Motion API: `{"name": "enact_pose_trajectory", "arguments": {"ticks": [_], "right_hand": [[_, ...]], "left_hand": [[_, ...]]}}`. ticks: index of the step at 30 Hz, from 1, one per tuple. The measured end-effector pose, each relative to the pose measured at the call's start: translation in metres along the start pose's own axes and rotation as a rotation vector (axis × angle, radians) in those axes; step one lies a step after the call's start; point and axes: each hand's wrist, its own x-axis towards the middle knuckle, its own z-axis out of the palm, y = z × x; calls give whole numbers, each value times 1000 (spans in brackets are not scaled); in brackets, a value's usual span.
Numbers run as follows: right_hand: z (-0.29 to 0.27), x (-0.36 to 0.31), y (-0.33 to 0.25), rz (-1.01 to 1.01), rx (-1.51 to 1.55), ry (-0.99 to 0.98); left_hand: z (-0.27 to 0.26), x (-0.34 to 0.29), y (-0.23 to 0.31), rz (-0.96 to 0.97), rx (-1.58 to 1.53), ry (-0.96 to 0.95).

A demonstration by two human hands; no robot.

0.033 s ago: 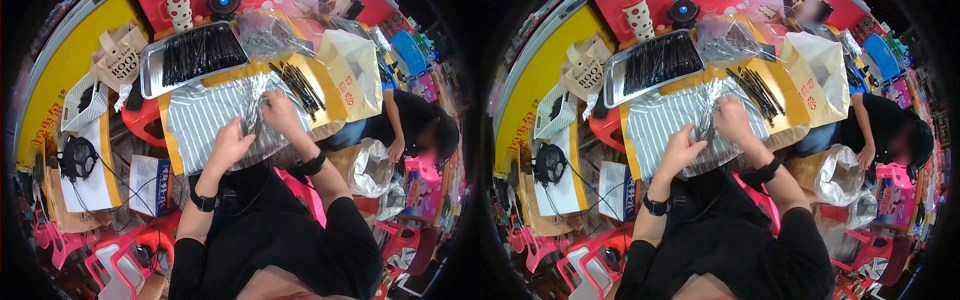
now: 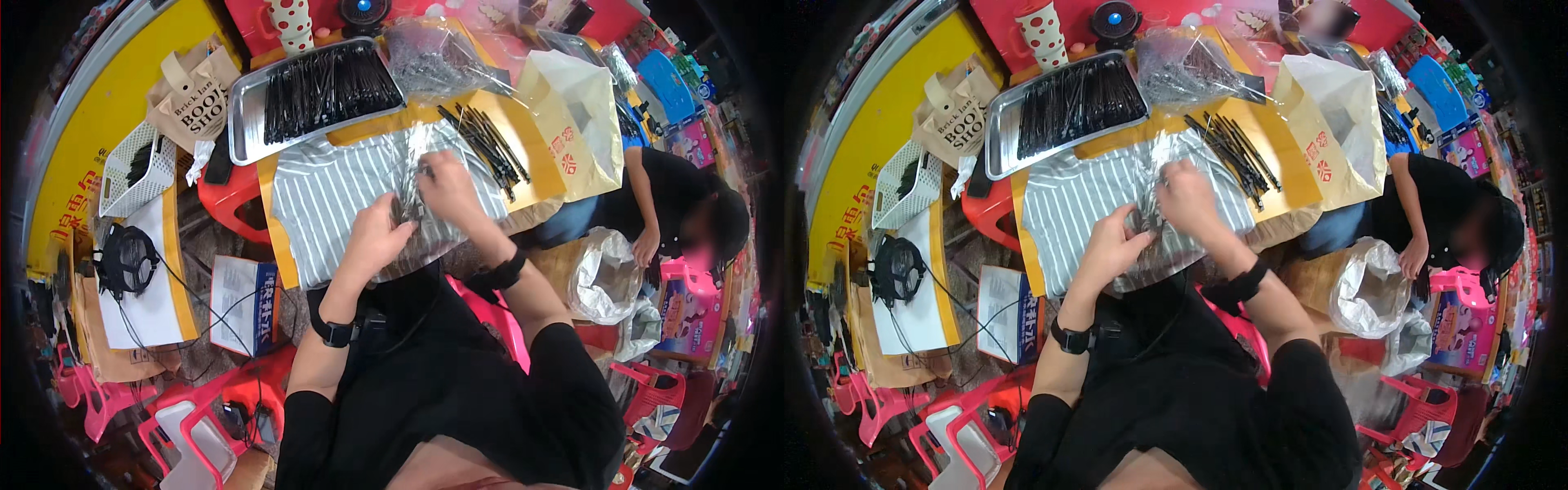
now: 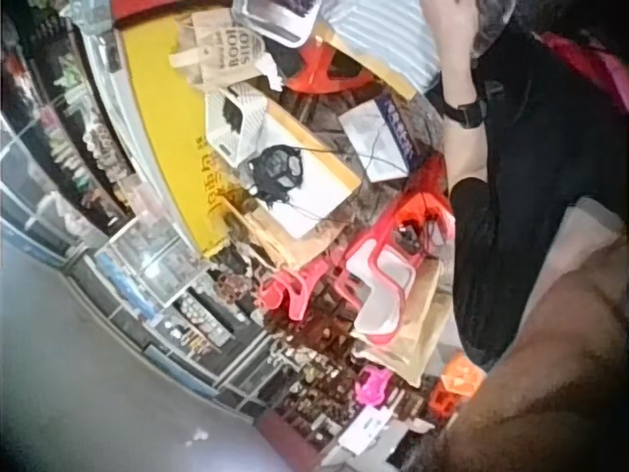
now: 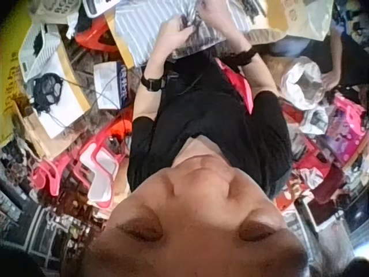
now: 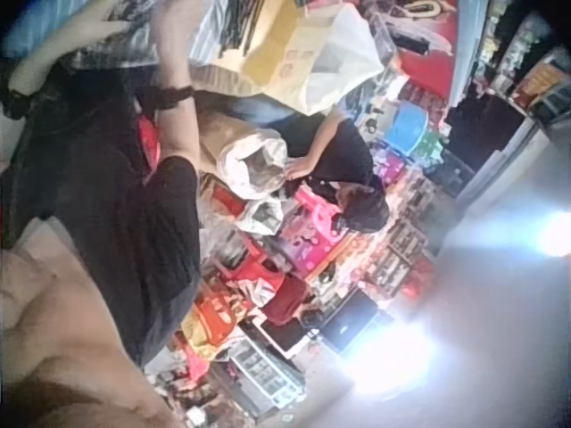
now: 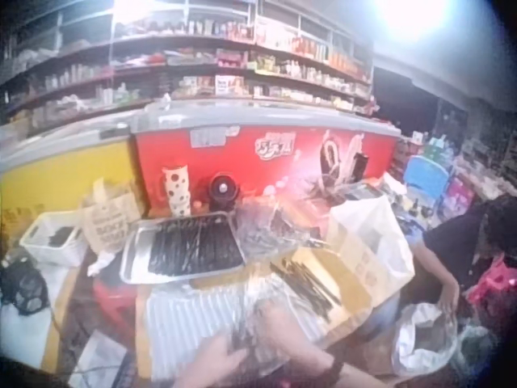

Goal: Sorting and arranging thin silver and black metal rods on a workspace.

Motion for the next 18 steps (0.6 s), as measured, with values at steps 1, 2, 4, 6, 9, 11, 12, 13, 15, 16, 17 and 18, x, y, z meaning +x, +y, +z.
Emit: {"name": "enact_pose_trajectory", "arguments": {"ticks": [1,2,4,6,9,11,12,13,15,16,17,18], "right_hand": [[6,2,-9,27,71,-31],[10,2,-15,31,68,-26],[13,2,-20,58,146,-96],[15,3,-6,10,105,-76],[-2,-3,28,60,328,4],[-36,-8,42,108,309,43],[-48,-13,48,117,294,40],[-61,-20,49,123,294,35],[-82,-39,43,96,394,-347],[-94,-49,36,56,409,-535],[-101,-58,33,13,423,-724],[-102,-66,35,-151,349,-885]], "left_hand": [[7,4,-8,17,-63,36],[11,9,-12,21,-63,31],[16,18,-11,25,-86,89],[20,29,-2,-35,-117,85],[19,41,7,-154,-292,47],[23,41,2,-153,-340,91],[25,40,0,-145,-383,137],[22,38,-3,-144,-364,114],[15,29,-5,-131,-333,125],[11,25,-5,-102,-306,136],[11,23,-11,-26,-232,160],[8,16,-17,-31,-228,162]]}}
